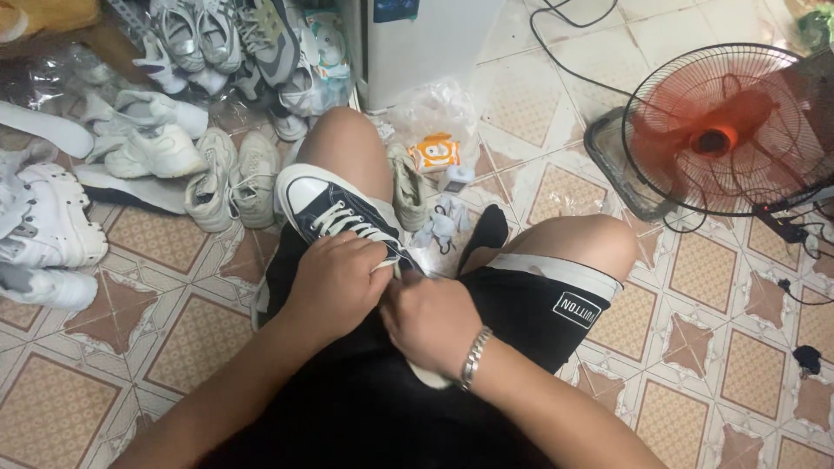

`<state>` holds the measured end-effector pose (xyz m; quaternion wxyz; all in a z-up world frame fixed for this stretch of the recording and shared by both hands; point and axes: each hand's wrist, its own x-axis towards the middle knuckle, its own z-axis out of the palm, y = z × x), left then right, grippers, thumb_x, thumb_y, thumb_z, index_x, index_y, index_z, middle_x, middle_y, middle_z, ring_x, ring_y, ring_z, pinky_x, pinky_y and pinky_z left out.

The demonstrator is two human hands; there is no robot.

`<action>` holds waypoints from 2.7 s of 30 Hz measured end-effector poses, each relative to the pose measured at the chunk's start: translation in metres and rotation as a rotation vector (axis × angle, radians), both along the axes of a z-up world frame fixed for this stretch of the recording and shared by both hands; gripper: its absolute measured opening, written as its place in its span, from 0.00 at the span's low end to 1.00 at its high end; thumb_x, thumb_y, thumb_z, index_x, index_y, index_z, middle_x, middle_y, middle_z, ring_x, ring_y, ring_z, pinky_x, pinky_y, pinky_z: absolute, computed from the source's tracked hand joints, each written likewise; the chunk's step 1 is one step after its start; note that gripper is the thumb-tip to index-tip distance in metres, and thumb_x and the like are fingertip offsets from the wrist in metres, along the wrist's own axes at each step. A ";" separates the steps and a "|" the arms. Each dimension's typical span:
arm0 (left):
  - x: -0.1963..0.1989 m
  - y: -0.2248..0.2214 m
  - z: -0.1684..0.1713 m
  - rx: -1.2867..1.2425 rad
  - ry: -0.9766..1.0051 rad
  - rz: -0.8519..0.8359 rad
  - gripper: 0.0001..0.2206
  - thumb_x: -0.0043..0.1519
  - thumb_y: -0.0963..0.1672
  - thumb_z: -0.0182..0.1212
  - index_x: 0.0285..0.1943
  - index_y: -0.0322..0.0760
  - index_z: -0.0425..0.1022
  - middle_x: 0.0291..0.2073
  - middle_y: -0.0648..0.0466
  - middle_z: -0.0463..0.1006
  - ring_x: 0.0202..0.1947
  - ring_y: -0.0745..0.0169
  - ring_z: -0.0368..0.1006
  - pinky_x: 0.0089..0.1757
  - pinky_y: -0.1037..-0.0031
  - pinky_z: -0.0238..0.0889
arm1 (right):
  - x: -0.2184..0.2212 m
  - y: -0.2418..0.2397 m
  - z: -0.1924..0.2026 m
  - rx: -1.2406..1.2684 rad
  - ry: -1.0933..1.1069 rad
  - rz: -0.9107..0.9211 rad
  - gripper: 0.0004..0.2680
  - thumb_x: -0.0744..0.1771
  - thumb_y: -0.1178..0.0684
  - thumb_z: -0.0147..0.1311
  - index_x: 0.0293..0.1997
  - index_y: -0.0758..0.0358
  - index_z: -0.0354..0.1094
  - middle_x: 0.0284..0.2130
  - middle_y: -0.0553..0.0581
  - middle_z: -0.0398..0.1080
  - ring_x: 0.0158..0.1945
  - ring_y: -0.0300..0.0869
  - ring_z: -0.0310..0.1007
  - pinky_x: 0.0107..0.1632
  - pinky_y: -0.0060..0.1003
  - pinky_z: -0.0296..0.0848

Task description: The recorder is repairing and cleaning various pairs of shoes by replacing insoles and applying a cleaning solution to the soles.

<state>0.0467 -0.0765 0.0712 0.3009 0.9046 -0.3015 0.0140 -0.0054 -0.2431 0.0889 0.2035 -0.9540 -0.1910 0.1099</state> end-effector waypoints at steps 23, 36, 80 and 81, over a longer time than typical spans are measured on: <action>0.002 0.003 -0.009 -0.145 0.002 0.031 0.08 0.58 0.43 0.62 0.29 0.35 0.69 0.27 0.48 0.75 0.35 0.43 0.71 0.39 0.55 0.63 | -0.053 -0.025 0.015 0.002 -0.157 -0.022 0.28 0.59 0.57 0.64 0.66 0.70 0.59 0.47 0.74 0.66 0.41 0.57 0.73 0.42 0.44 0.77; -0.014 0.017 -0.015 -0.080 -0.020 -0.164 0.08 0.55 0.44 0.65 0.30 0.38 0.70 0.28 0.52 0.70 0.35 0.50 0.68 0.39 0.59 0.60 | -0.026 -0.026 -0.024 0.082 -0.540 0.268 0.18 0.63 0.56 0.66 0.56 0.74 0.72 0.51 0.81 0.68 0.38 0.52 0.73 0.41 0.40 0.77; 0.012 0.020 -0.035 -0.149 0.106 -0.363 0.05 0.58 0.41 0.60 0.34 0.35 0.69 0.32 0.48 0.70 0.37 0.46 0.69 0.41 0.58 0.61 | 0.032 -0.058 -0.100 0.236 -0.490 0.428 0.07 0.65 0.54 0.57 0.25 0.56 0.68 0.22 0.50 0.67 0.27 0.41 0.69 0.30 0.38 0.70; 0.018 0.023 -0.034 -0.153 0.068 -0.390 0.05 0.58 0.41 0.60 0.36 0.34 0.70 0.33 0.47 0.71 0.37 0.45 0.69 0.40 0.57 0.61 | 0.042 -0.064 -0.082 0.592 -0.316 0.301 0.07 0.67 0.54 0.57 0.27 0.57 0.68 0.23 0.52 0.68 0.28 0.42 0.70 0.31 0.39 0.70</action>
